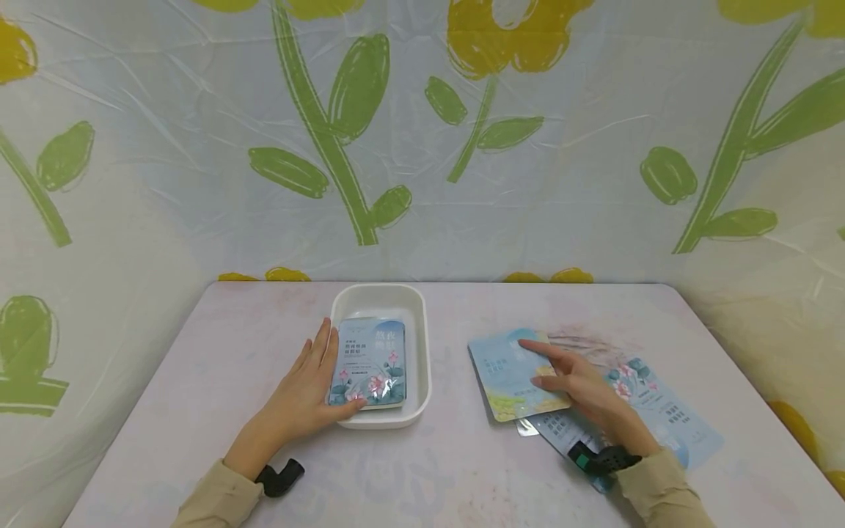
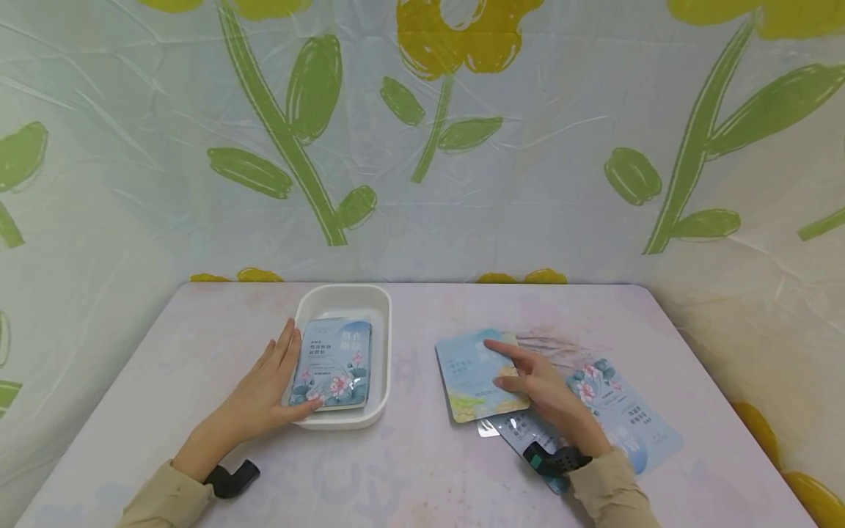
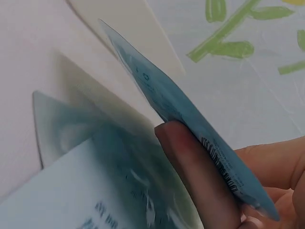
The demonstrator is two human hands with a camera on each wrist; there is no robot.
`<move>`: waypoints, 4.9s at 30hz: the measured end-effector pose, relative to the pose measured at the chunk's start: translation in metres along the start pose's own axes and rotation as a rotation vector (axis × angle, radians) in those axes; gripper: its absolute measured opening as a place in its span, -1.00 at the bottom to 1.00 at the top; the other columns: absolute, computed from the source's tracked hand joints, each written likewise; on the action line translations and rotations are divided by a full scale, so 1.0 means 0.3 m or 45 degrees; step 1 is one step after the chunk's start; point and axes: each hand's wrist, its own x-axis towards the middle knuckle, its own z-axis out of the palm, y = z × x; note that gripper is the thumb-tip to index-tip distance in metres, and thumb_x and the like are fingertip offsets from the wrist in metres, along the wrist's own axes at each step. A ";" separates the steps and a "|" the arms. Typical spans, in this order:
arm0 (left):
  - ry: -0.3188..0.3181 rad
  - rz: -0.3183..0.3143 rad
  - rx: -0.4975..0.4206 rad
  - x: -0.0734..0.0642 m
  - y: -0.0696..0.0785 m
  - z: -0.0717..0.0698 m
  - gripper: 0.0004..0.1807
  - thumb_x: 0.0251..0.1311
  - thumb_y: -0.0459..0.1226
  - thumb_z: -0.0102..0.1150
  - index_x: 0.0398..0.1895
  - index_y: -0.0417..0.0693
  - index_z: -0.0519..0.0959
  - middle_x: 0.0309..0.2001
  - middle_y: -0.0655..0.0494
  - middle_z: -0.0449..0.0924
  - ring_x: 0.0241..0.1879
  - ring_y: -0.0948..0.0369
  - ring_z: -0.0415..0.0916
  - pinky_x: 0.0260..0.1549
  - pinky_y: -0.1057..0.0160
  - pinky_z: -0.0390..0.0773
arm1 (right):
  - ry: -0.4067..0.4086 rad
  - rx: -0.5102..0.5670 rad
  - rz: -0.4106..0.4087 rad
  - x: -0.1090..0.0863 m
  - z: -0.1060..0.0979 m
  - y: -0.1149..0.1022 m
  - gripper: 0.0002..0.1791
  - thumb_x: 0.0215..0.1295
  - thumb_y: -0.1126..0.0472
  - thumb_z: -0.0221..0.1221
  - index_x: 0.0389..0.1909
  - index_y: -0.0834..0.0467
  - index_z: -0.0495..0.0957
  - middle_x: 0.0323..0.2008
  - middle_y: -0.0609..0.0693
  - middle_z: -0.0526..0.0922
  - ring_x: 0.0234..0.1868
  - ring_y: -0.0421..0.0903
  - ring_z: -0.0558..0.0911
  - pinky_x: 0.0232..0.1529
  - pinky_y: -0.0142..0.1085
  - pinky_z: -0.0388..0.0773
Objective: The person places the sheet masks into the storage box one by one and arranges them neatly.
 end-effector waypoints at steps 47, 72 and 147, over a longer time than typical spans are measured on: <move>0.007 0.002 -0.017 -0.003 0.001 -0.005 0.34 0.09 0.43 0.08 0.55 -0.37 -0.23 0.58 -0.19 -0.45 0.56 0.01 -0.35 0.47 -0.09 -0.11 | 0.116 0.163 -0.081 0.270 0.379 -0.256 -0.23 0.21 0.47 0.23 0.47 0.21 0.25 0.37 0.22 0.36 0.08 0.00 0.60 -0.13 -0.36 0.65; 0.018 0.042 -0.023 0.001 -0.007 -0.005 0.32 0.13 0.39 0.09 0.54 -0.40 -0.23 0.57 -0.24 -0.43 0.55 -0.01 -0.32 0.46 -0.12 -0.07 | 0.351 -0.273 -0.416 0.356 0.673 -0.205 -0.58 0.19 0.48 0.23 0.12 0.34 0.60 -0.03 0.30 0.66 -0.63 -0.17 0.67 -0.66 -0.45 0.53; 0.049 0.051 0.000 -0.007 -0.012 0.002 0.33 0.10 0.40 0.11 0.53 -0.43 -0.20 0.57 -0.27 -0.40 0.55 -0.03 -0.30 0.45 -0.15 -0.07 | 0.230 -0.708 -0.517 0.311 0.689 -0.233 -0.66 0.39 0.13 0.20 0.00 0.31 0.63 0.07 0.20 0.64 0.13 0.12 0.61 0.06 0.02 0.60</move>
